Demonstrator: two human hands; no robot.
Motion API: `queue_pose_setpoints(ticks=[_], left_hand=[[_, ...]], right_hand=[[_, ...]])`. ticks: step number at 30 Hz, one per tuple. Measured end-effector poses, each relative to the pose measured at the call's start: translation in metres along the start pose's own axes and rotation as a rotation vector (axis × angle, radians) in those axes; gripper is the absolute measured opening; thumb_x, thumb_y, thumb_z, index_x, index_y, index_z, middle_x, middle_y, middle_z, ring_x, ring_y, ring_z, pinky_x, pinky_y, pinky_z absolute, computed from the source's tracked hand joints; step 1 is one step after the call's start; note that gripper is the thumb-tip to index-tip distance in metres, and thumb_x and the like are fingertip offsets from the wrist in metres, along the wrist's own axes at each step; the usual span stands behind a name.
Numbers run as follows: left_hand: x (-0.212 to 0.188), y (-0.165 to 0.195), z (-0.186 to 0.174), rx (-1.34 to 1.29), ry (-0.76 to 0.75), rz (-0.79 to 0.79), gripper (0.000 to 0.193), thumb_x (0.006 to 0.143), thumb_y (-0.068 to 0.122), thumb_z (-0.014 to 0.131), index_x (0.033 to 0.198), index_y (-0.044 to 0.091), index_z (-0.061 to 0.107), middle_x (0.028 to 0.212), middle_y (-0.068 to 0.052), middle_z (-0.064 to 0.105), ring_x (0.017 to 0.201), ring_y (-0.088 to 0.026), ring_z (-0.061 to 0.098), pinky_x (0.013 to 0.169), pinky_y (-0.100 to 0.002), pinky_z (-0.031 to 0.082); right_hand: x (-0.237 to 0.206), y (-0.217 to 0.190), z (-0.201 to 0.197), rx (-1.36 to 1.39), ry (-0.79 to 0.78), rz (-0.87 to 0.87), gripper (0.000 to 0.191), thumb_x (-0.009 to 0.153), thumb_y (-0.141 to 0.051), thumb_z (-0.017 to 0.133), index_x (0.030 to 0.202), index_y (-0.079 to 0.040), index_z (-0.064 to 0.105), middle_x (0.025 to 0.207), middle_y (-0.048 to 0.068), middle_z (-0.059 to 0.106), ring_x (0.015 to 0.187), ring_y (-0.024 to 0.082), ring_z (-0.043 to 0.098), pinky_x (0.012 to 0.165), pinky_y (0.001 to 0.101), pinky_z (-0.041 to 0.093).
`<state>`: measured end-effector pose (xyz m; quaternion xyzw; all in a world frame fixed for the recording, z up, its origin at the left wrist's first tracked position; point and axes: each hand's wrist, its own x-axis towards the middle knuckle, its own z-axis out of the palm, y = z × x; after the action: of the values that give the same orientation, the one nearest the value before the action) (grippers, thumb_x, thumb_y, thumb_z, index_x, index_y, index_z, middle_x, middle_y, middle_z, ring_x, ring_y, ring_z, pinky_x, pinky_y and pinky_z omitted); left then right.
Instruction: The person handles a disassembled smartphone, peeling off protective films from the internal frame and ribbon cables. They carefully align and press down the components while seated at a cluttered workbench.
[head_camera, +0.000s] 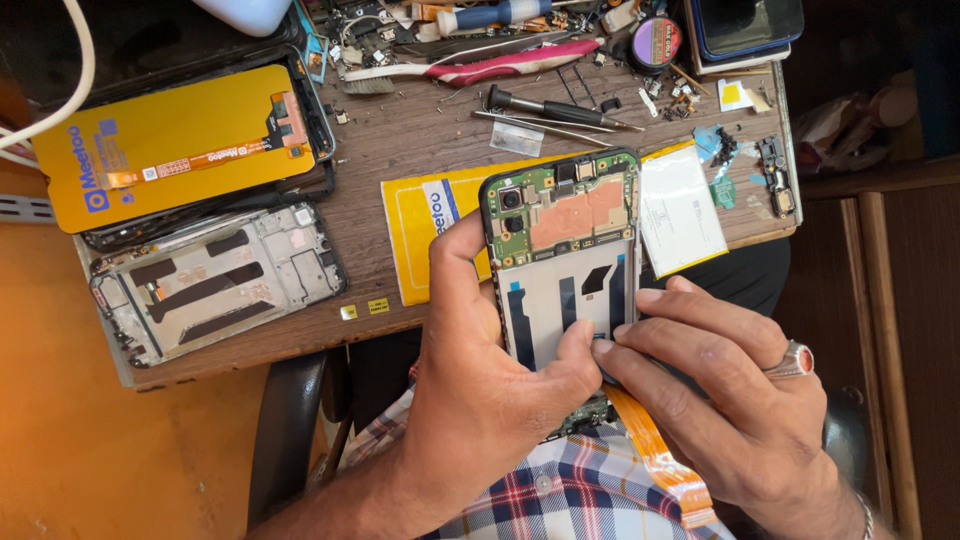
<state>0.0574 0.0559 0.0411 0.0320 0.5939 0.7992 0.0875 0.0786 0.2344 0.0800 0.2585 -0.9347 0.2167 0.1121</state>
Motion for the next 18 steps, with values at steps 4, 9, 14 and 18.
queue_pose_setpoints(ticks=[4,9,14,18], left_hand=[[0.0,0.0004,0.0005,0.003,0.005,-0.01,0.077,0.089,-0.009,0.068,0.15,0.0,0.022,0.126,-0.016,0.066,0.112,-0.016,0.07,0.095,-0.029,0.061],[0.0011,0.0007,0.0019,-0.012,-0.001,-0.014,0.077,0.089,-0.009,0.068,0.15,0.0,0.021,0.126,-0.016,0.067,0.112,-0.016,0.07,0.095,-0.028,0.061],[0.0016,0.0014,0.0024,-0.01,0.004,-0.009,0.077,0.089,-0.009,0.068,0.149,0.0,0.022,0.126,-0.016,0.066,0.112,-0.015,0.07,0.096,-0.028,0.061],[0.0026,0.0023,0.0016,-0.005,0.007,-0.023,0.077,0.088,-0.009,0.068,0.149,-0.001,0.022,0.126,-0.016,0.066,0.112,-0.015,0.069,0.096,-0.028,0.06]], right_hand=[[0.0011,-0.0003,-0.0005,0.009,0.006,0.004,0.029,0.078,-0.016,0.081,0.106,-0.012,0.076,0.109,0.002,0.067,0.118,0.023,0.063,0.105,0.0422,0.05],[0.0035,0.0,-0.0034,0.007,0.018,-0.008,0.029,0.077,-0.013,0.08,0.105,-0.01,0.076,0.107,0.004,0.068,0.116,0.024,0.064,0.105,0.0426,0.051],[0.0051,-0.0014,-0.0056,0.01,0.013,0.005,0.03,0.075,-0.011,0.078,0.105,-0.01,0.077,0.106,0.004,0.068,0.116,0.024,0.064,0.107,0.042,0.055],[0.0052,-0.0017,-0.0067,0.025,0.014,-0.001,0.028,0.076,-0.012,0.079,0.104,-0.009,0.077,0.105,0.005,0.068,0.116,0.026,0.065,0.105,0.0408,0.056]])
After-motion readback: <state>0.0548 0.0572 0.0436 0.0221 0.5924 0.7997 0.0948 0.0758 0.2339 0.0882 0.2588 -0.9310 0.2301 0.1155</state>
